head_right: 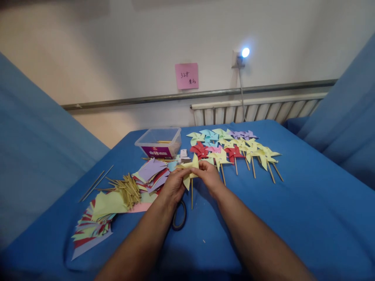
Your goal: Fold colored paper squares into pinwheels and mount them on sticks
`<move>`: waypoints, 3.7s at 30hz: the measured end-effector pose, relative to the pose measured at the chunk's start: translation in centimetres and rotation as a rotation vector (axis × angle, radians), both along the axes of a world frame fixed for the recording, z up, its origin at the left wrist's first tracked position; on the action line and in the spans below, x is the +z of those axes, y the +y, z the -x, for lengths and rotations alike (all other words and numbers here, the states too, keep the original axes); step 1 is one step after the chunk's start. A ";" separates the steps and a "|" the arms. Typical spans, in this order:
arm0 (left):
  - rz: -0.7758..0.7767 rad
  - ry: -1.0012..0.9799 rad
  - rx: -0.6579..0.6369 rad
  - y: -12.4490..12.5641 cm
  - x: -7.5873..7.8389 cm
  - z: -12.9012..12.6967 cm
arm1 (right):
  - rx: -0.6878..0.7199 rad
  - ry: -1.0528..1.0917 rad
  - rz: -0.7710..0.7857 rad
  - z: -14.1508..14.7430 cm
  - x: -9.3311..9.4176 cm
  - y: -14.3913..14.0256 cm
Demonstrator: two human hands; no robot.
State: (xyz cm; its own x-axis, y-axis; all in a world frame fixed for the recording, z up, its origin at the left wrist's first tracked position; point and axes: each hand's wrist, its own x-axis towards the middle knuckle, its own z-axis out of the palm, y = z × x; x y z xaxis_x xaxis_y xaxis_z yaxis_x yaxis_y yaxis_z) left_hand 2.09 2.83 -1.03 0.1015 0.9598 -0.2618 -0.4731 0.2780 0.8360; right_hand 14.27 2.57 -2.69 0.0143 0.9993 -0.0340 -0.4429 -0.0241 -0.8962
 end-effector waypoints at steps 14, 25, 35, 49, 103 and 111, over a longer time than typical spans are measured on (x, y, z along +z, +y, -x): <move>-0.008 -0.185 -0.238 -0.3 1.4 0.4 | 0.097 0.281 0.065 -1.5 0.6 0.4; -0.042 -0.158 -0.228 -0.4 1.1 0.4 | 0.102 0.273 0.038 -1.3 0.3 0.4; -0.017 -0.175 -0.230 -0.4 1.3 0.4 | 0.128 0.320 0.034 -1.3 0.5 0.3; -0.068 0.037 -0.105 -0.2 1.2 0.7 | 0.042 0.107 0.031 -1.1 0.3 0.6; -0.912 1.201 0.258 -0.5 0.6 0.6 | -0.024 0.150 -0.001 0.4 -1.3 1.2; -0.896 1.049 0.266 -0.5 0.3 0.4 | -0.054 0.193 -0.001 0.6 -1.6 1.2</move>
